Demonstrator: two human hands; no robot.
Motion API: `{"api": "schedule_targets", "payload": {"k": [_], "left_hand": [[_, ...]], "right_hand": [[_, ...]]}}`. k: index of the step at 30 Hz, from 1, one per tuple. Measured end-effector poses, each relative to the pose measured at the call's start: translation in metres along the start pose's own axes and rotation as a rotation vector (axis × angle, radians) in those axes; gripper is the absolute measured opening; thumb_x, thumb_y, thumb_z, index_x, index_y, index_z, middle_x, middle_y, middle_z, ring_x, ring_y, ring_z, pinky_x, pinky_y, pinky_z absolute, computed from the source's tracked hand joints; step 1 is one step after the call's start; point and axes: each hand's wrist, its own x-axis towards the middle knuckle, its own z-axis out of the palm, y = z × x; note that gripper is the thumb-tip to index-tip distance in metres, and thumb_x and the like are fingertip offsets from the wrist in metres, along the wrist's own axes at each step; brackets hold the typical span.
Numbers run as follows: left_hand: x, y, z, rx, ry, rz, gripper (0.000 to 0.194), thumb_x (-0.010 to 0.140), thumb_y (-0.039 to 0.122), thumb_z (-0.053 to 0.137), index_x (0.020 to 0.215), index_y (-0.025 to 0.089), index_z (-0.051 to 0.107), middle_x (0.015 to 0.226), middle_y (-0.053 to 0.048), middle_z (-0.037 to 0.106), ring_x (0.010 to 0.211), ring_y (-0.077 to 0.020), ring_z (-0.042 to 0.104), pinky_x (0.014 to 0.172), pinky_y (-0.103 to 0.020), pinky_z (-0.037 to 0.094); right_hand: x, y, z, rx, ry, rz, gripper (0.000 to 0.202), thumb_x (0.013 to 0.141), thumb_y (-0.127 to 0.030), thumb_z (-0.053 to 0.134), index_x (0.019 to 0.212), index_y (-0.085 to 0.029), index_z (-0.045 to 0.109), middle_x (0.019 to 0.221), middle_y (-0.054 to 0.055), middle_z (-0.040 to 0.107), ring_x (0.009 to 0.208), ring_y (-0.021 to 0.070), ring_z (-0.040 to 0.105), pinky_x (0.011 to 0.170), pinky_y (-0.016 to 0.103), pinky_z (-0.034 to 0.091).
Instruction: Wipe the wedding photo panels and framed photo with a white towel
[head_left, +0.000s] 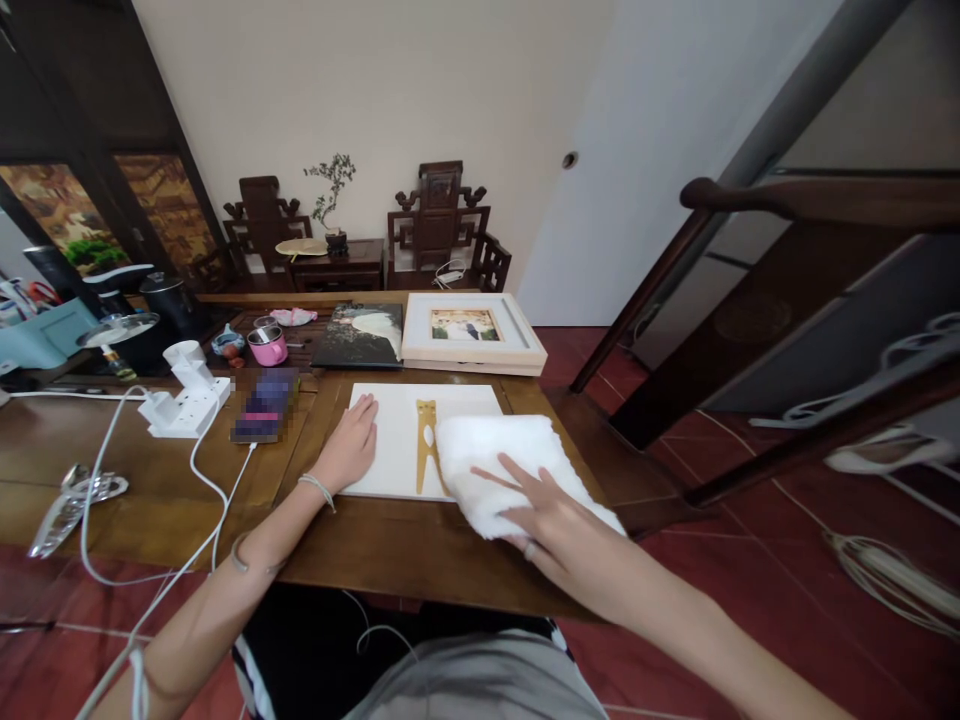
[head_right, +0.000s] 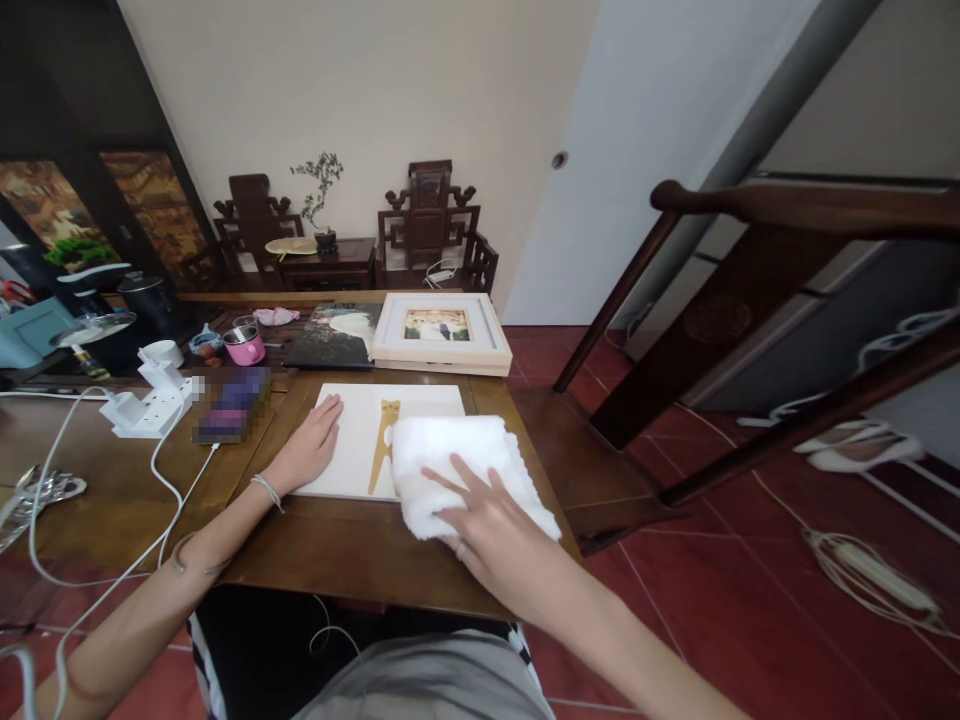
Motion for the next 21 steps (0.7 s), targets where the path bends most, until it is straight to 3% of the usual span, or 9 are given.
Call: {"api": "schedule_targets", "payload": {"k": [5,9,12,16,21], "left_hand": [[0.0,0.0,0.0,0.001,0.001,0.009,0.049,0.094,0.023,0.026,0.138,0.004,0.039,0.15,-0.02,0.033,0.143,-0.0257,0.023,0.117,-0.049,0.022],[0.0,-0.001,0.0,-0.001,0.002,0.012,0.049,0.095,0.022,0.026,0.138,0.004,0.039,0.15,-0.02,0.033,0.143,-0.0257,0.024,0.117,-0.048,0.022],[0.0,-0.003,0.0,-0.002,0.01,0.021,0.048,0.095,0.023,0.027,0.138,0.007,0.039,0.15,-0.019,0.034,0.143,-0.0251,0.024,0.117,-0.048,0.022],[0.0,-0.003,0.001,-0.01,0.021,0.018,0.047,0.094,0.021,0.027,0.138,0.007,0.04,0.15,-0.019,0.034,0.143,-0.0249,0.024,0.116,-0.049,0.023],[-0.001,0.0,0.001,-0.003,0.011,0.003,0.049,0.095,0.022,0.026,0.138,0.005,0.039,0.151,-0.019,0.032,0.143,-0.0251,0.023,0.117,-0.047,0.022]], "right_hand": [[0.054,0.027,-0.022,-0.017,-0.078,0.091,0.034,0.094,-0.021,0.038,0.116,-0.014,0.064,0.133,0.018,0.054,0.137,0.0337,0.032,0.107,0.055,0.032],[0.103,0.06,-0.027,-0.004,-0.038,0.073,0.034,0.093,-0.02,0.039,0.118,-0.016,0.062,0.116,0.015,0.063,0.116,0.0296,0.056,0.097,0.042,0.042],[0.121,0.071,-0.028,-0.006,-0.02,0.047,0.031,0.093,-0.02,0.04,0.111,-0.017,0.065,0.109,0.012,0.065,0.103,0.027,0.062,0.091,0.038,0.045],[0.109,0.061,-0.028,-0.009,-0.051,0.069,0.03,0.093,-0.019,0.04,0.107,-0.016,0.066,0.11,0.013,0.065,0.108,0.0283,0.06,0.092,0.038,0.045],[0.05,0.021,-0.029,-0.004,-0.119,0.083,0.031,0.091,-0.018,0.04,0.109,-0.017,0.066,0.125,0.015,0.06,0.124,0.0317,0.05,0.102,0.045,0.039]]}}
